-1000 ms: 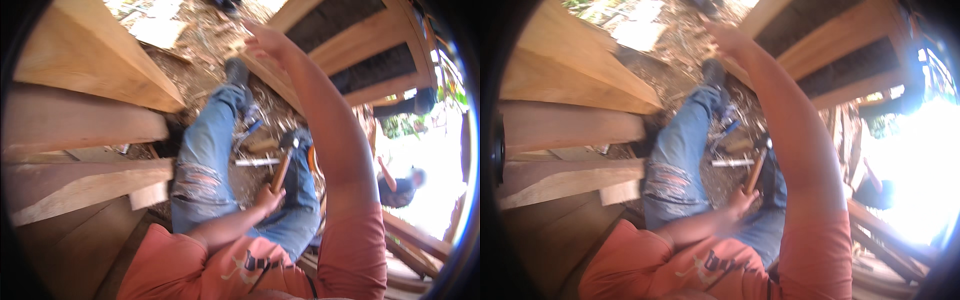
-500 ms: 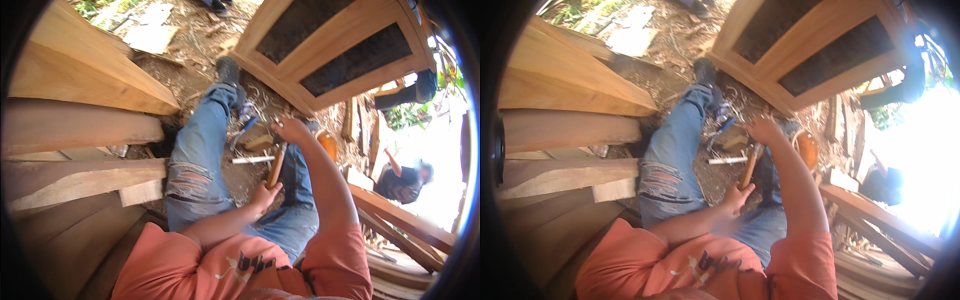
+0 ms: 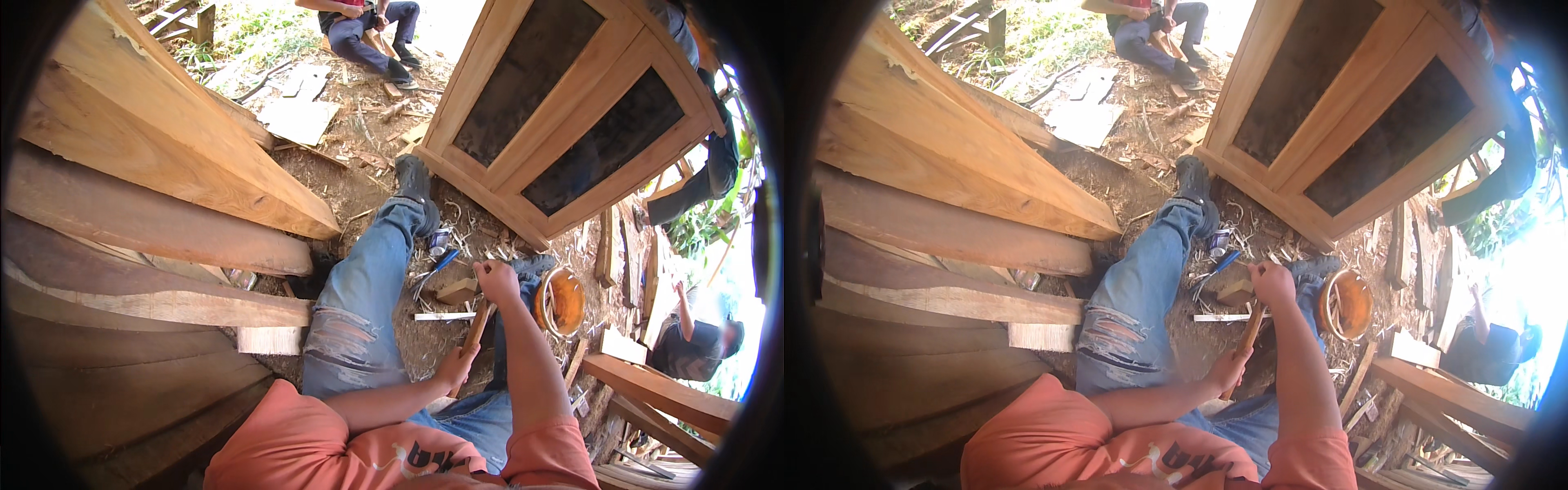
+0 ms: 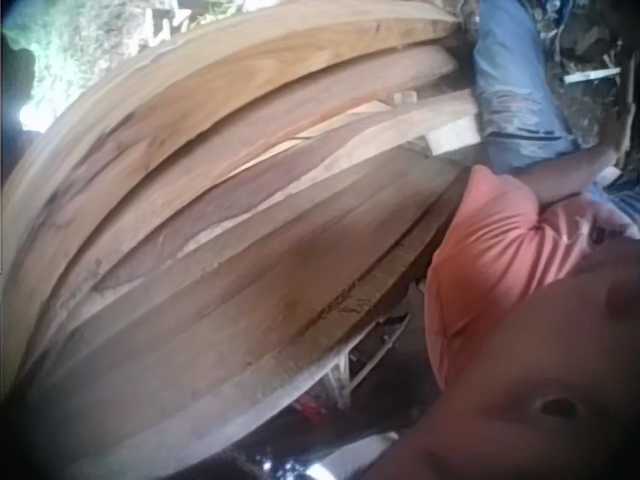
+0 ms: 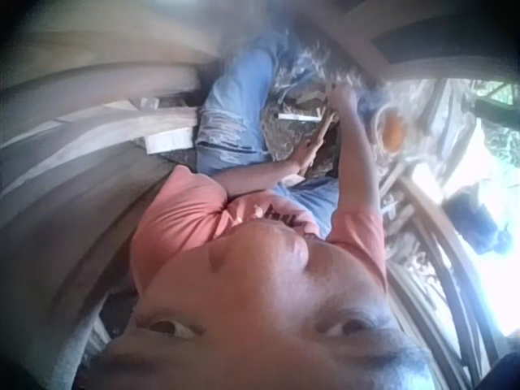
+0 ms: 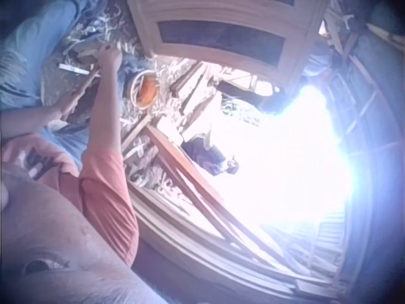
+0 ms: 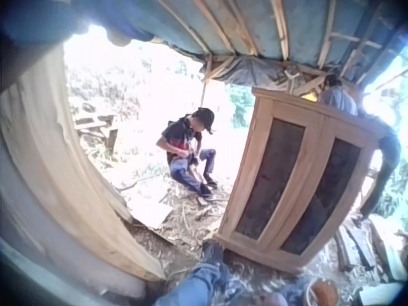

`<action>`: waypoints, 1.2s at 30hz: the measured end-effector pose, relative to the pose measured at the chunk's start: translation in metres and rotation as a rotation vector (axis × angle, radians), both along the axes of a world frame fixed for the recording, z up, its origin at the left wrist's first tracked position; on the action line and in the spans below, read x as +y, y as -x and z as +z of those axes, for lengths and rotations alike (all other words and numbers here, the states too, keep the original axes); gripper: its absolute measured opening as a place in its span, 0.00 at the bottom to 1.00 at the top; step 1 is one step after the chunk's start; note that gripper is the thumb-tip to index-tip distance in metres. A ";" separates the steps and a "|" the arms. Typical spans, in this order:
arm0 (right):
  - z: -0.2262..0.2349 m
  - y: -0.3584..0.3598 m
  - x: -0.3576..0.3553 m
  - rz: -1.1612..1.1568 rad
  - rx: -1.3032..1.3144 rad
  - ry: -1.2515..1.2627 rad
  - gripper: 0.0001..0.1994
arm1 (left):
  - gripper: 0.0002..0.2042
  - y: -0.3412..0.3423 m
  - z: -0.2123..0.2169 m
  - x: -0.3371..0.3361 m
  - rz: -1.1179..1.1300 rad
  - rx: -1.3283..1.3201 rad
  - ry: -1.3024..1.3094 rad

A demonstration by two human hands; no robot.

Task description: The person sits on the ground and uses a hammer and chisel to shape and fit small wooden pieces into a larger wooden frame. They repeatedly position the chisel and strike it with the hammer, occasionally adjusting the wood pieces by hand.

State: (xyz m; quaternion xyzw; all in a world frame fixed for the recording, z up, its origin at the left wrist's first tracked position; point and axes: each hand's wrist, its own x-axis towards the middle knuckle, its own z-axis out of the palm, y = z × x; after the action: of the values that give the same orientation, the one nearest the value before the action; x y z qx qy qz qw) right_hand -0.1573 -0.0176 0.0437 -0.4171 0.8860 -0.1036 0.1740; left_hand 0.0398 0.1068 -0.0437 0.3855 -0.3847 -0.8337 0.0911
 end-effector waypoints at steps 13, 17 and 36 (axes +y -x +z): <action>-0.004 0.001 -0.003 0.006 0.026 0.004 0.23 | 0.30 0.003 0.000 0.000 0.012 -0.003 0.001; -0.004 0.000 -0.004 0.006 0.033 -0.015 0.23 | 0.31 0.002 0.001 0.000 0.011 -0.020 0.003; 0.062 -0.002 -0.103 0.172 0.012 -0.097 0.32 | 0.33 0.006 0.001 0.000 0.032 0.045 -0.035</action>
State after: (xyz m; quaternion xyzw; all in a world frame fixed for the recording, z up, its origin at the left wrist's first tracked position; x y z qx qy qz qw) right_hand -0.1555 -0.1203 0.1053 -0.4834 0.8519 -0.0429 0.1969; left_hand 0.0338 0.1071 -0.0432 0.3741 -0.3617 -0.8473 0.1064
